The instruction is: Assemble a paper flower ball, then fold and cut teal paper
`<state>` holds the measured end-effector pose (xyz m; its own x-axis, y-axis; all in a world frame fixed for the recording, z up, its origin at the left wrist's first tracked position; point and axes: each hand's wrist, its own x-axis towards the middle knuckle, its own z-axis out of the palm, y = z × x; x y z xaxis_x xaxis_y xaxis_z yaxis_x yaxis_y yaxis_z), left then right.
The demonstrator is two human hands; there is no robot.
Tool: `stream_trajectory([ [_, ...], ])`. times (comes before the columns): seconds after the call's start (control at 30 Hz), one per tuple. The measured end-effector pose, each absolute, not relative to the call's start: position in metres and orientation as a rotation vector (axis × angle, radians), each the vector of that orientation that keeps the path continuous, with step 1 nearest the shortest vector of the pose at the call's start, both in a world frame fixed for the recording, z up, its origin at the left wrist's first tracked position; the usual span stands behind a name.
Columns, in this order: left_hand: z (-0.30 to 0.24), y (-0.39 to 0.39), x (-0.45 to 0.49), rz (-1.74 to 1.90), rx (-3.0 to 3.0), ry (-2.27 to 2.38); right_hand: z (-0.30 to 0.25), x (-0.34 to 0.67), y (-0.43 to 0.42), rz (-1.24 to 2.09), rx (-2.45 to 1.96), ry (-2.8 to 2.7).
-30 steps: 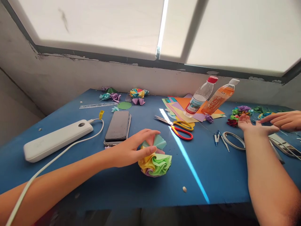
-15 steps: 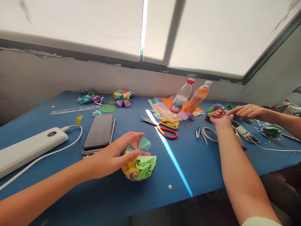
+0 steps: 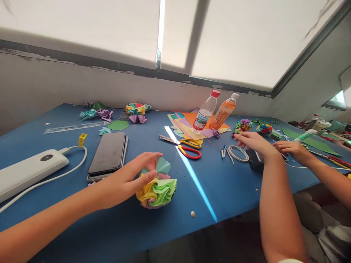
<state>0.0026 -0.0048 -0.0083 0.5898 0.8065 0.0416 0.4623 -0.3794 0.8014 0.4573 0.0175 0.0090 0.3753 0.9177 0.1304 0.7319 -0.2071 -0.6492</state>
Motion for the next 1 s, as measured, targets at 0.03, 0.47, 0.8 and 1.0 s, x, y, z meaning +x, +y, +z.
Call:
stream_trajectory([
  [0.03, -0.009, -0.005, 0.003, 0.573, 2.044, 1.022, 0.004, 0.452, 0.007, 0.438, -2.063, -1.461],
  [0.47, -0.008, -0.005, 0.005, 0.533, 2.025, 1.062, -0.025, 0.442, -0.005, 0.335, -2.545, -1.708],
  [0.8, -0.011, -0.001, 0.003, 0.554, 2.022, 1.018, 0.017, 0.420, -0.003, -0.051, -2.423, -1.401],
  [1.0, -0.008, 0.000, 0.007, 0.688, 1.974, 1.002, 0.058, 0.322, 0.005, 0.795, -1.392, -1.470],
])
